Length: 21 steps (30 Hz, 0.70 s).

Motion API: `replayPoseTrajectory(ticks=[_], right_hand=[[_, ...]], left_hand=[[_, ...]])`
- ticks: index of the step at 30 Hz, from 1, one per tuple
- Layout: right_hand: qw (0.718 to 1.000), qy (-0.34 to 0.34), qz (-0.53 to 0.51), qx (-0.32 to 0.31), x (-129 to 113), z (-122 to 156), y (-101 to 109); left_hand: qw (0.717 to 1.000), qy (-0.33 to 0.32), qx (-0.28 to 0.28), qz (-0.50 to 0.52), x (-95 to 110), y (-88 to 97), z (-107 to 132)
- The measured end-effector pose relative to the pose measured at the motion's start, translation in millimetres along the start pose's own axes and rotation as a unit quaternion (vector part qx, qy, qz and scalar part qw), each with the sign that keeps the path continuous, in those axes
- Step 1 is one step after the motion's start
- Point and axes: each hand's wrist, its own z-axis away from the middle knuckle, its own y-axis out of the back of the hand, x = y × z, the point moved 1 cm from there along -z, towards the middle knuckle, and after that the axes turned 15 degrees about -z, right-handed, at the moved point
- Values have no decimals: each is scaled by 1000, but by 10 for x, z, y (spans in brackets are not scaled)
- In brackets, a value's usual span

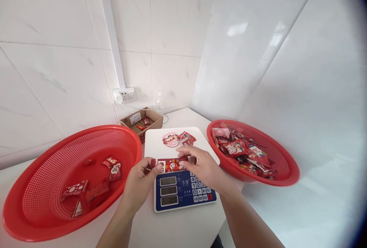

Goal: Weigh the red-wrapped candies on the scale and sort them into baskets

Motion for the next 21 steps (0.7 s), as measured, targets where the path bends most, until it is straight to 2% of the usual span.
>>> replayPoseTrajectory(ticks=[3, 6, 8, 12, 15, 18, 21], right_hand=[[989, 5, -117, 92, 131, -9, -19], [958, -21, -276, 79, 300, 15, -139], [942, -53, -327, 59, 372, 51, -242], [941, -65, -322, 78, 344, 102, -361], [953, -66, -291, 46, 226, 102, -379], [956, -69, -284, 16, 137, 96, -397], [954, -59, -289, 48, 121, 90, -420]], left_hand=[[999, 3, 24, 47, 6, -11, 20], [996, 9, 39, 86, -27, -39, 10], [995, 13, 20, 96, -44, -59, 2], [995, 12, -67, 79, -27, -68, 18], [990, 4, -134, 53, -11, -63, 43], [987, 3, -156, 37, -27, -80, 54], [987, 3, -154, 51, -47, -120, 54]])
